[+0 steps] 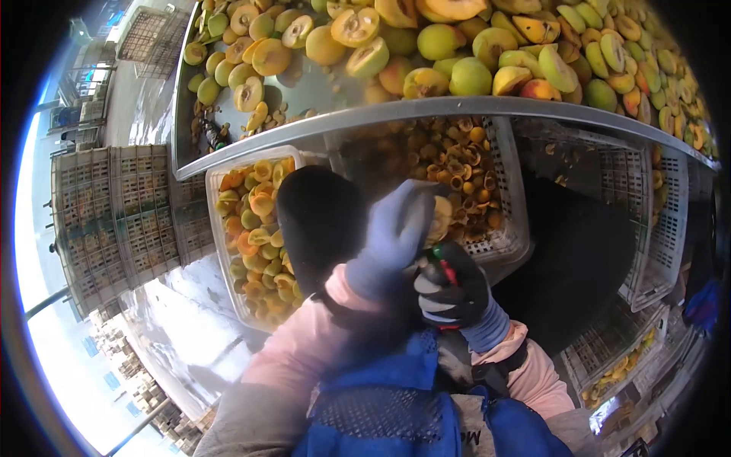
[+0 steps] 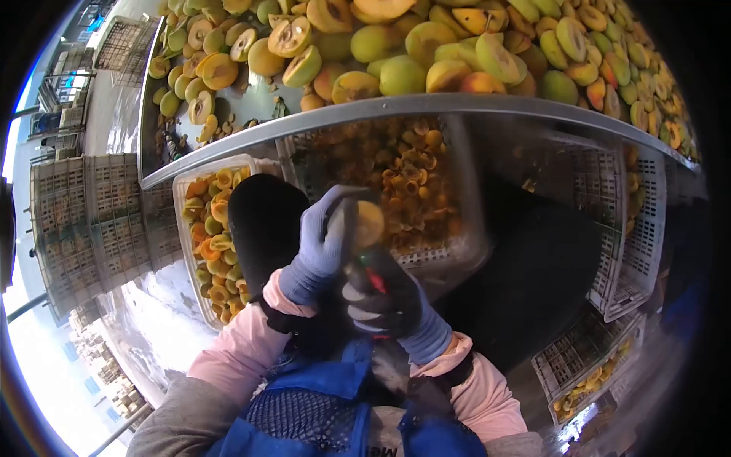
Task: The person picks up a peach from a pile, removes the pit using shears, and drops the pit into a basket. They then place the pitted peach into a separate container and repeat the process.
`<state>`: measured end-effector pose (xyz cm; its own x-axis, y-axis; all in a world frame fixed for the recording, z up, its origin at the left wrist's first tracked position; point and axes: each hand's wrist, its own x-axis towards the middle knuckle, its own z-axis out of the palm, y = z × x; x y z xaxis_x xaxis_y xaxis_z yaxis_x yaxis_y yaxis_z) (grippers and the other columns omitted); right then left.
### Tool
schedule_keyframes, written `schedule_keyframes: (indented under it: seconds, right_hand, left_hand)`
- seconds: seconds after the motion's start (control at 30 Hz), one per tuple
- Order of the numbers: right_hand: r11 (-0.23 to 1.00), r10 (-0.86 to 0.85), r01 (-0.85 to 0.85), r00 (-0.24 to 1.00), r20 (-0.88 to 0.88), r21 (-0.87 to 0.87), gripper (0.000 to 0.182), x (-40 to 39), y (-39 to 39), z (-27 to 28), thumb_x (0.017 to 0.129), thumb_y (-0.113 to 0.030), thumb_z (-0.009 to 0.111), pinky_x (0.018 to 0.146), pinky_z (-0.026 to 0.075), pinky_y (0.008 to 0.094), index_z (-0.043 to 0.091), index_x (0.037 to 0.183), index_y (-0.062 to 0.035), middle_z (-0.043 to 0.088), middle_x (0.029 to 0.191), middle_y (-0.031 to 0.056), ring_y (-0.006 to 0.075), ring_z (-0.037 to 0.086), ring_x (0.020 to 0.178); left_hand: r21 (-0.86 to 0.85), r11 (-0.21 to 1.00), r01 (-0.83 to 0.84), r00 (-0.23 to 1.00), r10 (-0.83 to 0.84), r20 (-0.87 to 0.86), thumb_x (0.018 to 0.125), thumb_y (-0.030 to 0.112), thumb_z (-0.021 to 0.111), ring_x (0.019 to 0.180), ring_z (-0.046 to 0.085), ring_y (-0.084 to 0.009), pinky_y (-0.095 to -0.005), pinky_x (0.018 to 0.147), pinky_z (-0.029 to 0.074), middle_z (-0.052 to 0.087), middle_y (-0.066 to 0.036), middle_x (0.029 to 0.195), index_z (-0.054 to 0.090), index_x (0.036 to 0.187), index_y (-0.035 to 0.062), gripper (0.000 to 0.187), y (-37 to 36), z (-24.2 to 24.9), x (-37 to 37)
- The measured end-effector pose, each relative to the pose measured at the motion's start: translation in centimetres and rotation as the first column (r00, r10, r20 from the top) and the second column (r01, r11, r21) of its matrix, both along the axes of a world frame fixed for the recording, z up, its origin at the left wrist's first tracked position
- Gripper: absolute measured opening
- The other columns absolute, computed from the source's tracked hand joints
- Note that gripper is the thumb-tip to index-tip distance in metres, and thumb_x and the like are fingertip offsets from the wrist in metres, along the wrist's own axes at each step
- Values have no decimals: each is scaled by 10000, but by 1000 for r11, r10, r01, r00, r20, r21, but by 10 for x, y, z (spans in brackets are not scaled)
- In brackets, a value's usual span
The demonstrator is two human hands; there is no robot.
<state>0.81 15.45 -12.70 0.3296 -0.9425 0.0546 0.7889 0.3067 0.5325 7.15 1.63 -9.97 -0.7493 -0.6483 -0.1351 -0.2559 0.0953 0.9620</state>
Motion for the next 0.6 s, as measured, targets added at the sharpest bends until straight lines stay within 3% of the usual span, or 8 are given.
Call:
schedule_keyframes:
  seconds: [0.1,0.13,0.2,0.3,0.37,0.47,0.5,0.6]
  right_hand:
    - [982,118,-75,961,-252,174,443,2,4,0,983,-472,335,362,299,220,560,979,-90,380,555,-32,64,351,409]
    - [991,88,-68,982,-168,116,440,1,4,1,984,-468,336,362,302,221,561,981,-90,381,555,-33,64,353,409]
    - [999,50,-50,999,20,-6,432,4,1,5,985,-461,338,364,309,223,562,987,-91,383,556,-36,65,357,408]
    - [996,-38,49,991,129,-78,431,7,-1,14,989,-437,336,349,317,216,556,993,-67,378,540,-40,59,360,384]
    - [991,-66,88,977,203,-103,426,6,0,18,990,-424,336,338,320,210,537,994,-49,391,539,-37,56,368,362]
    - [946,-228,234,972,54,-225,420,-8,-1,29,986,-426,346,340,330,213,525,1002,-46,404,548,-26,59,371,358]
    - [948,-271,266,963,-4,-173,433,-13,3,31,980,-438,353,345,341,211,514,1006,-37,409,555,-15,66,385,373]
    - [966,-249,254,965,83,-52,465,-9,8,12,979,-449,346,347,348,211,543,1021,-30,422,581,-3,72,393,391]
  left_hand:
    - [-363,918,159,987,-150,54,839,160,470,837,650,-343,-353,722,512,632,-205,908,593,1049,-10,296,-16,-12,13]
    - [-300,945,129,992,-126,27,873,171,461,789,654,-292,-343,697,511,649,-156,879,600,1046,-4,282,-13,-15,13]
    - [199,980,12,998,-24,58,931,238,430,782,635,-222,-319,711,502,651,-97,870,606,1038,-2,316,0,-11,12]
    - [323,946,12,983,49,-179,860,336,606,759,636,-219,-302,679,507,644,-106,868,595,1038,-9,389,7,-28,8]
    - [374,927,-27,986,87,-144,813,375,665,749,632,-221,-305,670,506,640,-106,863,585,1020,-14,448,15,-28,4]
    - [560,806,-191,941,314,-130,772,363,669,759,620,-209,-320,689,502,638,-98,875,582,1005,5,436,32,-52,5]
    - [525,828,-198,943,306,-127,868,360,552,789,614,-200,-324,734,499,640,-97,898,595,1011,7,384,35,-45,7]
    - [544,786,-293,926,375,-43,935,360,472,809,613,-203,-332,769,499,638,-95,915,599,1014,4,386,26,-39,11]
